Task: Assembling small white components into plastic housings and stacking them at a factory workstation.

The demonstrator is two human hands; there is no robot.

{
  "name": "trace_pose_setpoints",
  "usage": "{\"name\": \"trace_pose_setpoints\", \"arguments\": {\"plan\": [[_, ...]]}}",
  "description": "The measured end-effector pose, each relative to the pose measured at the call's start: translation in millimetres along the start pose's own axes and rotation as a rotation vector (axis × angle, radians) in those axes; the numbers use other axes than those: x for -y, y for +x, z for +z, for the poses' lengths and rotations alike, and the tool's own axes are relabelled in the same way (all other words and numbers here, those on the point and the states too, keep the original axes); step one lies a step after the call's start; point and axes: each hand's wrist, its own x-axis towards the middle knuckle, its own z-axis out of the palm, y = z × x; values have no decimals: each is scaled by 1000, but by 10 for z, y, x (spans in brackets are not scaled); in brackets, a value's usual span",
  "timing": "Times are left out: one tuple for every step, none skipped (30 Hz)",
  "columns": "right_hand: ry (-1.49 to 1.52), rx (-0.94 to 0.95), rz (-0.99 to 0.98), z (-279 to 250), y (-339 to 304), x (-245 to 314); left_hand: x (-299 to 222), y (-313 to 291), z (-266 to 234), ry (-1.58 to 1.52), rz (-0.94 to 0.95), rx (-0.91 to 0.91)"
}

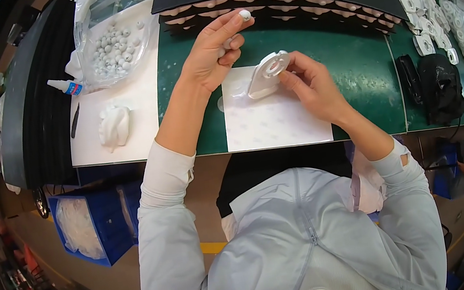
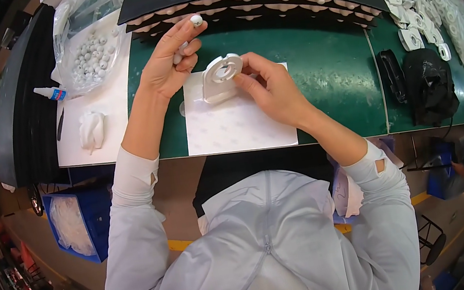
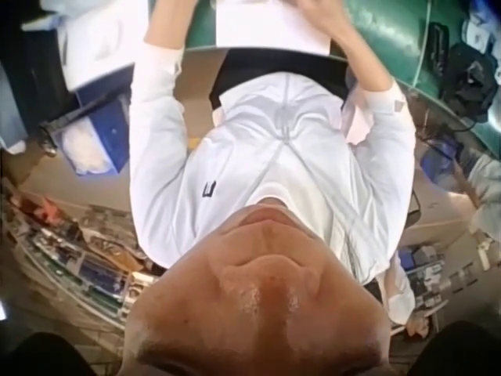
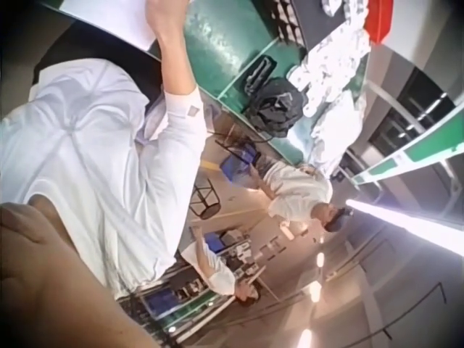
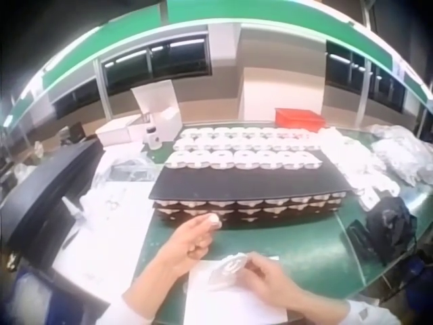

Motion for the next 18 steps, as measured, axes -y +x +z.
{"name": "trace_pose_setpoints", "arguments": {"plan": [[28, -20, -6, -11, 6, -11, -1, -3, 0, -3, 0, 1], [56, -39, -12, -18, 9, -19, -1, -3, 3, -2, 0, 2], [56, -39, -12, -15, 4, -24, 0, -3, 5, -2, 3, -1], [-16, -33, -37, -7, -5, -29, 0, -3, 6, -1, 6, -5], [-87, -27, -62, 1, -14, -28, 0, -3, 4, -1, 6, -5], [-87, -26, -63, 9, -26, -11, 0, -1, -2, -7, 6, 3], [-211, -23, -133, 19, -40, 14, -1, -1, -5, -13, 6, 12], [-336, -21, -204, 26, -48, 29, 0, 0, -2, -12, 6, 12], [-336, -22, -204, 41, -45, 34, 2, -1, 3, -6, 2, 7], [-349, -4, -225, 59, -40, 40, 3, -1, 7, 1, -2, 2], [-363, 12, -245, 65, -41, 42, 3, -2, 13, 1, -4, 4], [-364, 10, -244, 62, -41, 16, 0, -3, 17, 15, -5, 3], [-197, 29, -152, 56, -33, -31, -3, -3, 22, 29, -7, 3], [-29, 50, -61, 48, -18, -51, -5, -11, 22, 30, -7, 4], [-28, 48, -62, 15, 3, -42, -7, -19, 24, 30, -6, 1], [223, 39, -6, -31, 32, -5, -12, -27, 26, 30, -4, -3], [472, 27, 49, -76, 46, 14, -10, -27, 34, 31, -5, 3], [469, 22, 46, -111, 46, 8, -9, -26, 41, 47, -11, 13]]}}
